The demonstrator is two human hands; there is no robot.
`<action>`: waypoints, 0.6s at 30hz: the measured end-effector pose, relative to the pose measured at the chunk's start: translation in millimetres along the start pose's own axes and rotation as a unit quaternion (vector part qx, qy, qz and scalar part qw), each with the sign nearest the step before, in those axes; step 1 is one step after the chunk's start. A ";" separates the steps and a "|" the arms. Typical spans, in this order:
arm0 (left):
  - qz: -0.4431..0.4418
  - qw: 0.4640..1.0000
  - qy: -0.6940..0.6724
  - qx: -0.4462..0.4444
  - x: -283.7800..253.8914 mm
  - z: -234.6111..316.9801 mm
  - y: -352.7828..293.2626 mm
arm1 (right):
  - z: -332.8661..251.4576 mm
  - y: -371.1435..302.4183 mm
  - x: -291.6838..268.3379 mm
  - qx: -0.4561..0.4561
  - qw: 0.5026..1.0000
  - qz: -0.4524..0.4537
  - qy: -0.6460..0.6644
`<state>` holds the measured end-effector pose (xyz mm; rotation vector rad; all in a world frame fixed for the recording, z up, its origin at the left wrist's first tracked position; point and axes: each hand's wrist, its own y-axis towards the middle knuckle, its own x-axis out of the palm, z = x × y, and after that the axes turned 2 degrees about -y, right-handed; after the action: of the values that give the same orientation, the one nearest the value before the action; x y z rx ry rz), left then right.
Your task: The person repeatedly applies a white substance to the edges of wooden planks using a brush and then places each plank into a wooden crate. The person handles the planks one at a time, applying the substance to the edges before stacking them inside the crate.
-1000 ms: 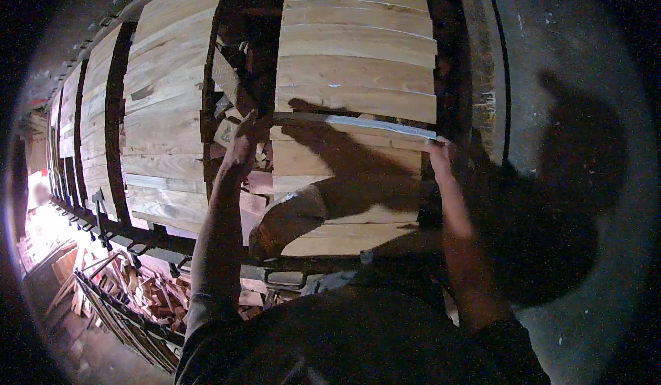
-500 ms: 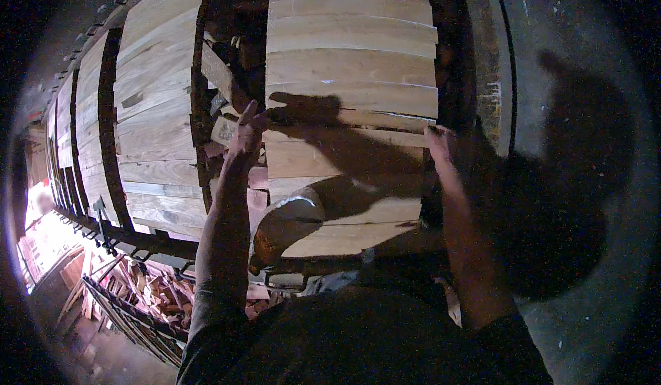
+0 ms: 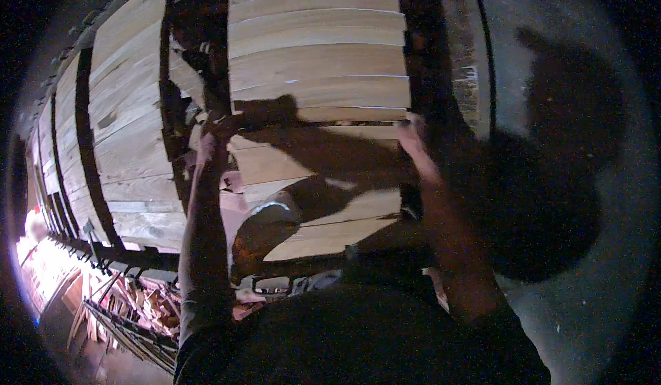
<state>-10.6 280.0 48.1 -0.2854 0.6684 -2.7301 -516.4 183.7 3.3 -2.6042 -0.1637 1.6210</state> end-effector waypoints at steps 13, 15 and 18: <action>0.029 0.998 0.022 -0.053 27.4 37.1 -22.2 | -12.9 -14.9 5.1 0.073 0.986 0.003 0.147; 0.000 0.999 -0.015 -0.030 24.7 32.8 -21.9 | -6.8 -13.4 -0.2 0.088 0.973 -0.033 0.211; -0.031 0.999 0.012 -0.028 9.4 12.4 -10.6 | -24.4 -14.1 -1.7 0.119 0.970 -0.032 0.209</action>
<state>-18.8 280.4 65.1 -0.2905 0.7557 -2.7814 -496.0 197.4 17.2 -2.6427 -0.0235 0.9688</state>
